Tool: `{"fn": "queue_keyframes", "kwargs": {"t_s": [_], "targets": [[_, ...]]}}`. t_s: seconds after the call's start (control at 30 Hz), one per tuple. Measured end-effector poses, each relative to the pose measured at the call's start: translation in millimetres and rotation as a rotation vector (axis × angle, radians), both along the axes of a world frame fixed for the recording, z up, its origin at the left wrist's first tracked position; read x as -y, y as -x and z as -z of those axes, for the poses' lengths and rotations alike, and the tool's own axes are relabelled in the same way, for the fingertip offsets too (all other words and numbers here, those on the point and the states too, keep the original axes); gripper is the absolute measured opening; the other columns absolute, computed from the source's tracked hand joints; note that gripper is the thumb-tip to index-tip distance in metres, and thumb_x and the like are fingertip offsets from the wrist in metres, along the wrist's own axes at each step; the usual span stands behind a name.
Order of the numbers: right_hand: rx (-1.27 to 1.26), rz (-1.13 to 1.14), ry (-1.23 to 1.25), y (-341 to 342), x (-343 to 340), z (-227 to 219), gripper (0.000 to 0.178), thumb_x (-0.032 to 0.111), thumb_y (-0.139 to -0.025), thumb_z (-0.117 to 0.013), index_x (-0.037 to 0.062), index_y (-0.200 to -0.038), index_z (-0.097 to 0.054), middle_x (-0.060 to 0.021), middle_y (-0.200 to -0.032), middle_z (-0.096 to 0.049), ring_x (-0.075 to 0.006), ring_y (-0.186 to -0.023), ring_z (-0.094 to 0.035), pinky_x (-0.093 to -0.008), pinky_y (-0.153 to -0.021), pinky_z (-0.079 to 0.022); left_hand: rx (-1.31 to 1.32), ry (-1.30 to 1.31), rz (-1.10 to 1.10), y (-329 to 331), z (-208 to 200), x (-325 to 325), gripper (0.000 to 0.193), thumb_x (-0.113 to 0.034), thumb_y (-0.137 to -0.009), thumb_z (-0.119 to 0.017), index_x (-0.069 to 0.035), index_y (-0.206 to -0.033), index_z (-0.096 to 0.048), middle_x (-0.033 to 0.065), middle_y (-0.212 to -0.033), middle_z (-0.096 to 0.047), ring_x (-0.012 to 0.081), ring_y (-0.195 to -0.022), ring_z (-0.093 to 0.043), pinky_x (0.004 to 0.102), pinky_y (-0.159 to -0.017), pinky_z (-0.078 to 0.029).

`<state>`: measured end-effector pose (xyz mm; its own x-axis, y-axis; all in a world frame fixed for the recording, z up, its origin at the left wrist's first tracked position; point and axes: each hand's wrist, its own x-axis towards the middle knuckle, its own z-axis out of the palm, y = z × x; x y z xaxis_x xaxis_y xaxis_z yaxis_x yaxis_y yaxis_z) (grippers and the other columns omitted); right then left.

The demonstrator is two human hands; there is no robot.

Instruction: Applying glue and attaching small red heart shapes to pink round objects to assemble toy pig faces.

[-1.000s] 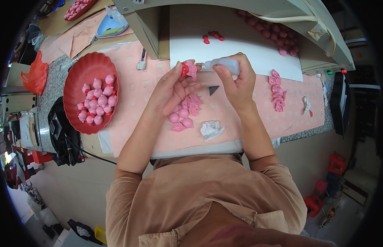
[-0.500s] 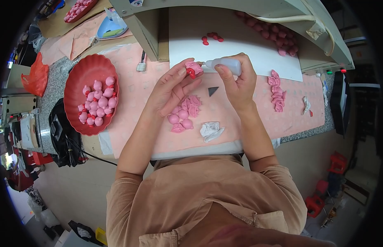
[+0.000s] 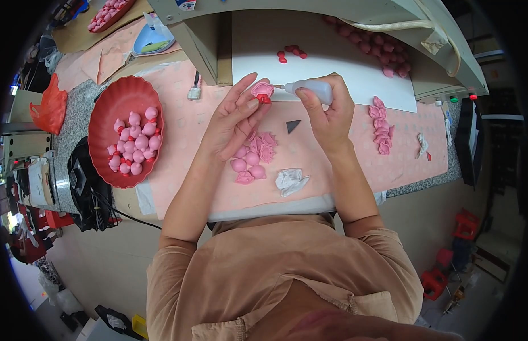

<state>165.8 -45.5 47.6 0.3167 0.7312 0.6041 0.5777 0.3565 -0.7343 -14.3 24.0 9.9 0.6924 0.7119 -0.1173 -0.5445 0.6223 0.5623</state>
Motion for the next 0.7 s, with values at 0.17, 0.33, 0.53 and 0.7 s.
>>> {"fn": "queue_keyframes", "kwargs": {"t_s": [0.17, 0.33, 0.53, 0.7], "targets": [[-0.003, 0.017, -0.008, -1.8, -1.0, 0.7, 0.022, 0.020, -0.082, -0.074, 0.0046, -0.085, -0.059, -0.0058, -0.077, -0.060, -0.0169, -0.067, -0.058, -0.0278, -0.059, -0.045, 0.024, 0.009, -0.012, -0.2, -0.5, 0.0, 0.056, 0.002, -0.092, -0.052, -0.003, -0.143, -0.029, 0.0148, -0.137, -0.044, 0.0227, -0.124, -0.049, 0.0341, -0.106, -0.043], [0.008, 0.011, -0.020, -2.2, -1.7, 2.7, 0.021, 0.019, -0.082, -0.073, 0.0043, -0.087, -0.060, -0.0060, -0.078, -0.061, -0.0171, -0.067, -0.059, -0.0275, -0.059, -0.046, 0.055, 0.041, -0.014, -0.6, -0.9, 0.2, 0.056, 0.003, -0.092, -0.050, -0.003, -0.143, -0.028, 0.0160, -0.136, -0.044, 0.0241, -0.124, -0.049, 0.0351, -0.106, -0.043], [-0.026, 0.007, -0.048, -2.0, -1.1, 1.9, 0.021, 0.019, -0.081, -0.074, 0.0040, -0.087, -0.060, -0.0059, -0.078, -0.060, -0.0169, -0.068, -0.059, -0.0273, -0.060, -0.046, 0.054, 0.059, -0.029, 0.5, -2.2, 0.5, 0.056, 0.001, -0.092, -0.051, -0.003, -0.143, -0.029, 0.0163, -0.135, -0.044, 0.0238, -0.122, -0.050, 0.0352, -0.106, -0.044], [-0.004, 0.004, -0.034, -1.5, -2.6, 3.3, 0.021, 0.019, -0.081, -0.074, 0.0041, -0.086, -0.059, -0.0059, -0.078, -0.060, -0.0165, -0.067, -0.059, -0.0272, -0.059, -0.045, 0.066, 0.083, -0.021, 1.2, -4.4, 0.5, 0.054, 0.004, -0.092, -0.051, -0.004, -0.141, -0.032, 0.0141, -0.130, -0.050, 0.0212, -0.120, -0.052, 0.0340, -0.107, -0.042]]}}
